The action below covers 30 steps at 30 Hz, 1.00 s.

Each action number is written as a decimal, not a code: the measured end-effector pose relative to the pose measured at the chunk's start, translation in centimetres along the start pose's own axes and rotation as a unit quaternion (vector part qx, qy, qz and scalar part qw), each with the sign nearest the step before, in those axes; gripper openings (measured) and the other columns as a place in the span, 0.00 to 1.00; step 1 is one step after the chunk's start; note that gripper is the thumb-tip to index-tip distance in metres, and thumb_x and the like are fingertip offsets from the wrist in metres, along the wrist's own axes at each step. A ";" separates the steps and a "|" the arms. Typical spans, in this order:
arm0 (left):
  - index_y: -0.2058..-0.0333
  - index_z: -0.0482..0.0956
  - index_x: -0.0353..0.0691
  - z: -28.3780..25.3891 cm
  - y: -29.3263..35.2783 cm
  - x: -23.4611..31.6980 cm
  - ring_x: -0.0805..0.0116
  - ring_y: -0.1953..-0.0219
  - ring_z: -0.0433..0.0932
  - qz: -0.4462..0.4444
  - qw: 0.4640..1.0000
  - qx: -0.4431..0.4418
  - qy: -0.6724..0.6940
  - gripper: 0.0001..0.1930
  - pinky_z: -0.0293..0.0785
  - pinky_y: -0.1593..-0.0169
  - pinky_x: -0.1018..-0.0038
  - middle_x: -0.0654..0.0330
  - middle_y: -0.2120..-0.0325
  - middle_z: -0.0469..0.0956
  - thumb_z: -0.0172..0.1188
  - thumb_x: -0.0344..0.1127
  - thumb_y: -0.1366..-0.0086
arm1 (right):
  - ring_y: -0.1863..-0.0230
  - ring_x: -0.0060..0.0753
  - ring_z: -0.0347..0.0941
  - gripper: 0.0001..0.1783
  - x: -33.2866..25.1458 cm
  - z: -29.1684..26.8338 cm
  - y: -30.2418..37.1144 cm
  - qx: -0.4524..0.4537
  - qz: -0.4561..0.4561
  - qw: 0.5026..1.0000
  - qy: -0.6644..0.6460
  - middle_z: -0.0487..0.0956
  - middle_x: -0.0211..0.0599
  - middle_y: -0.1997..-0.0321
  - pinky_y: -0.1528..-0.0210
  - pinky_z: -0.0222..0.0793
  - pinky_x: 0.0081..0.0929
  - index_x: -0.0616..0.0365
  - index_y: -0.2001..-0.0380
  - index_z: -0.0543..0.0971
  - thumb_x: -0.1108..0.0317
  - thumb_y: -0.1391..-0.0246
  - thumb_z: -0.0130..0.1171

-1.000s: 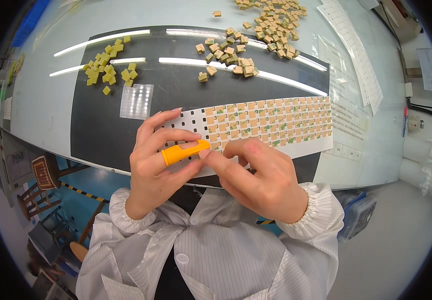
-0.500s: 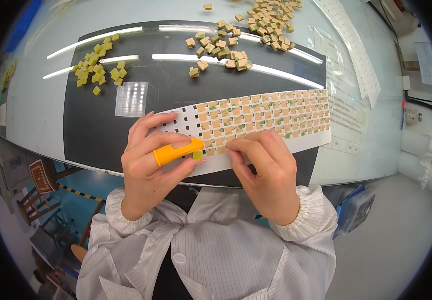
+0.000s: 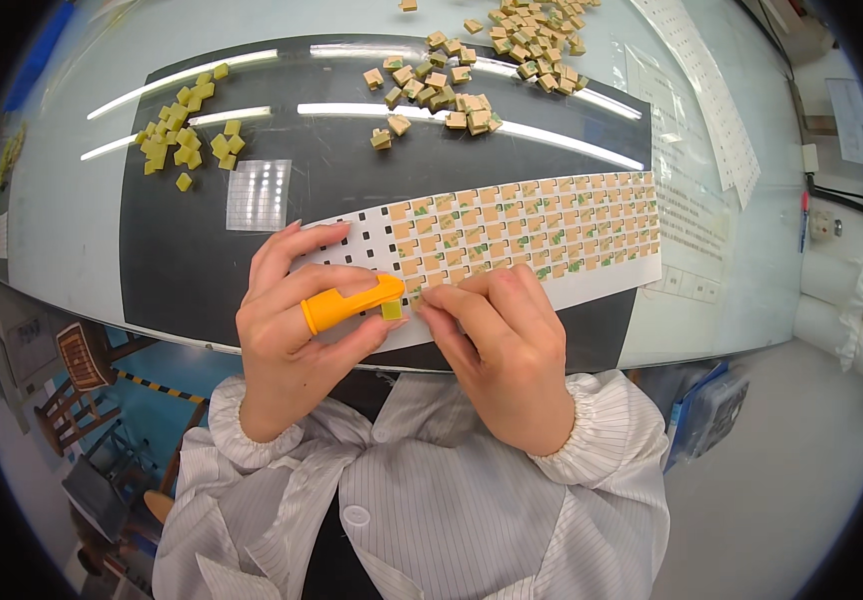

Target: Manually inserting small plastic electronic components into a perforated grid panel at a factory workstation.

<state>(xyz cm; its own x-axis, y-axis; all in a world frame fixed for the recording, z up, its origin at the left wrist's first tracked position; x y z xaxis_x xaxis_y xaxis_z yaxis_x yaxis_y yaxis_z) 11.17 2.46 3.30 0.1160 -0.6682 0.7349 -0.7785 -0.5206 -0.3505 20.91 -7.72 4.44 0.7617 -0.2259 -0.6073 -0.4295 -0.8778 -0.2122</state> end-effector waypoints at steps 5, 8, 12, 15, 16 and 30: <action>0.71 0.85 0.43 0.1 0.0 0.0 0.58 0.51 0.77 0.000 1.000 0.001 -0.001 0.11 0.65 0.43 0.52 0.69 0.67 0.83 0.75 0.34 0.56 | 0.69 0.32 0.72 0.13 0.2 0.1 0.1 -0.009 0.014 1.000 0.013 0.77 0.34 0.71 0.69 0.67 0.25 0.60 0.68 0.82 0.82 0.61 0.70; 0.72 0.85 0.43 0.1 0.0 -0.1 0.58 0.51 0.77 -0.003 1.000 -0.001 0.001 0.10 0.65 0.43 0.52 0.69 0.67 0.83 0.75 0.34 0.56 | 0.72 0.34 0.69 0.11 0.2 0.0 0.1 0.008 0.008 1.000 0.009 0.74 0.33 0.73 0.71 0.65 0.27 0.60 0.70 0.81 0.78 0.60 0.70; 0.72 0.85 0.43 0.1 0.0 0.0 0.58 0.51 0.77 -0.001 1.000 -0.001 0.004 0.10 0.65 0.43 0.52 0.69 0.67 0.83 0.74 0.34 0.56 | 0.73 0.34 0.69 0.10 0.8 0.1 -0.1 0.005 0.029 1.000 -0.009 0.75 0.33 0.74 0.71 0.65 0.27 0.60 0.72 0.80 0.79 0.61 0.70; 0.72 0.85 0.43 0.1 -0.1 -0.1 0.59 0.51 0.77 0.000 1.000 -0.001 0.006 0.10 0.65 0.43 0.52 0.69 0.67 0.83 0.74 0.33 0.56 | 0.73 0.35 0.70 0.11 1.3 0.3 -0.3 -0.006 0.052 0.998 -0.026 0.75 0.33 0.74 0.71 0.65 0.27 0.60 0.73 0.79 0.80 0.61 0.70; 0.72 0.85 0.43 0.0 -0.1 0.0 0.59 0.51 0.77 0.002 1.000 0.000 0.005 0.10 0.66 0.43 0.52 0.69 0.67 0.83 0.74 0.33 0.56 | 0.72 0.30 0.71 0.09 1.2 0.4 -0.5 -0.027 0.051 0.998 -0.033 0.76 0.33 0.74 0.70 0.67 0.25 0.61 0.73 0.79 0.81 0.59 0.69; 0.71 0.84 0.44 0.2 -0.1 -0.3 0.58 0.50 0.76 -0.013 1.000 -0.025 0.008 0.11 0.65 0.42 0.51 0.70 0.66 0.82 0.74 0.32 0.56 | 0.67 0.19 0.75 0.06 3.5 4.3 -2.3 -0.325 0.354 0.768 -0.422 0.79 0.34 0.69 0.63 0.71 0.16 0.67 0.70 0.78 0.76 0.49 0.65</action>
<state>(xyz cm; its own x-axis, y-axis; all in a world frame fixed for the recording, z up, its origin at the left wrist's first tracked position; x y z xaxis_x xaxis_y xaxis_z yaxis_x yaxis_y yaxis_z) 11.35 2.60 3.04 0.1281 -0.6462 0.7523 -0.8054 -0.5104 -0.3013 22.51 -4.65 -0.53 -0.2557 -0.6311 -0.7324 -0.0490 -0.7481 0.6618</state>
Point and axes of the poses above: each hand's wrist, its own y-axis away from the middle knuckle, its own z-axis out of the palm, x = y × z, the point moved 10 cm from there along -y, towards the middle knuckle
